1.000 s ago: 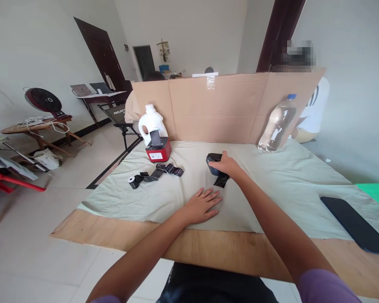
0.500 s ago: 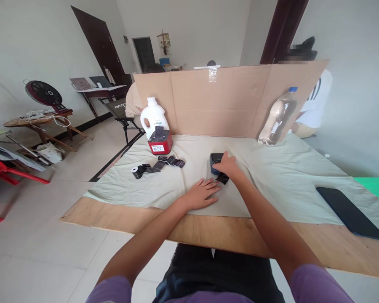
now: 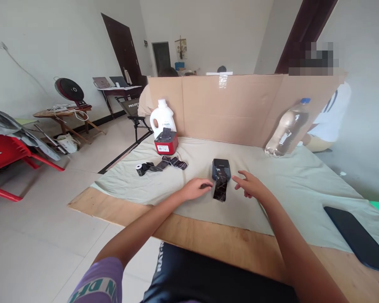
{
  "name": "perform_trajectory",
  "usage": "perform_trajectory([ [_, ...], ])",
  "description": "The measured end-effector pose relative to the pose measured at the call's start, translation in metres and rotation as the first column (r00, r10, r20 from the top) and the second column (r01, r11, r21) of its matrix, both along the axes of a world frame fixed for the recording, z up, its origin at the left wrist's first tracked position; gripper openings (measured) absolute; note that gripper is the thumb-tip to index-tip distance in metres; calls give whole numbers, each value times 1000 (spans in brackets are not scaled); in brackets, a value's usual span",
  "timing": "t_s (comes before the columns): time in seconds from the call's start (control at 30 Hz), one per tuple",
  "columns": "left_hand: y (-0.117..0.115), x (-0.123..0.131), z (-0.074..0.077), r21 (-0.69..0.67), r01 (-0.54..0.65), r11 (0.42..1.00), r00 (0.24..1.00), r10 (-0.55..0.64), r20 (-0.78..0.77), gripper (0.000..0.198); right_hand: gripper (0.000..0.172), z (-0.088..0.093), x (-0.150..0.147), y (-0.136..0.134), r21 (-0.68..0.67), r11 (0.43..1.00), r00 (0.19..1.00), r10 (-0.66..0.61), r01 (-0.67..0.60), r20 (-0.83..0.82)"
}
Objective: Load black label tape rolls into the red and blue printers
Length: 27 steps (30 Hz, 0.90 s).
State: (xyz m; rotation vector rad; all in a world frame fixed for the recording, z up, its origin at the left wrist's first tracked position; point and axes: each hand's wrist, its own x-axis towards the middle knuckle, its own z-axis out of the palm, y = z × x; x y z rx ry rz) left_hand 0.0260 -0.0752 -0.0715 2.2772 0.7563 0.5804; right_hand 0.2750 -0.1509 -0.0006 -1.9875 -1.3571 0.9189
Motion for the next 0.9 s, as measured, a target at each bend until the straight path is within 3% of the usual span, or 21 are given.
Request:
perform_trajectory([
  [0.07,22,9,4,-83,-138,987,988,143,60,25,70,-7,10,19,118,993,1000,-13,16,-28],
  [0.17,56,29,8,-79,-240,967,966,246,78,25,56,-26,14,55,281,957,993,-50,77,-104],
  [0.3,81,53,-5,-128,-316,940,942,327,78,28,58,-66,3,91,448,882,985,-92,149,-147],
  [0.4,90,61,-15,-240,-337,910,933,357,41,29,60,-89,-5,97,502,848,985,-141,171,-97],
  [0.5,104,60,-9,-400,-292,869,953,297,-51,27,61,-96,-7,93,502,847,984,-155,176,-85],
  [0.7,136,56,26,-654,-187,733,971,38,-236,18,60,-95,-4,94,506,848,987,-142,160,-74],
  [0.9,143,58,26,-709,-178,682,969,-2,-245,20,66,-96,-6,93,469,868,986,-133,165,-100],
])
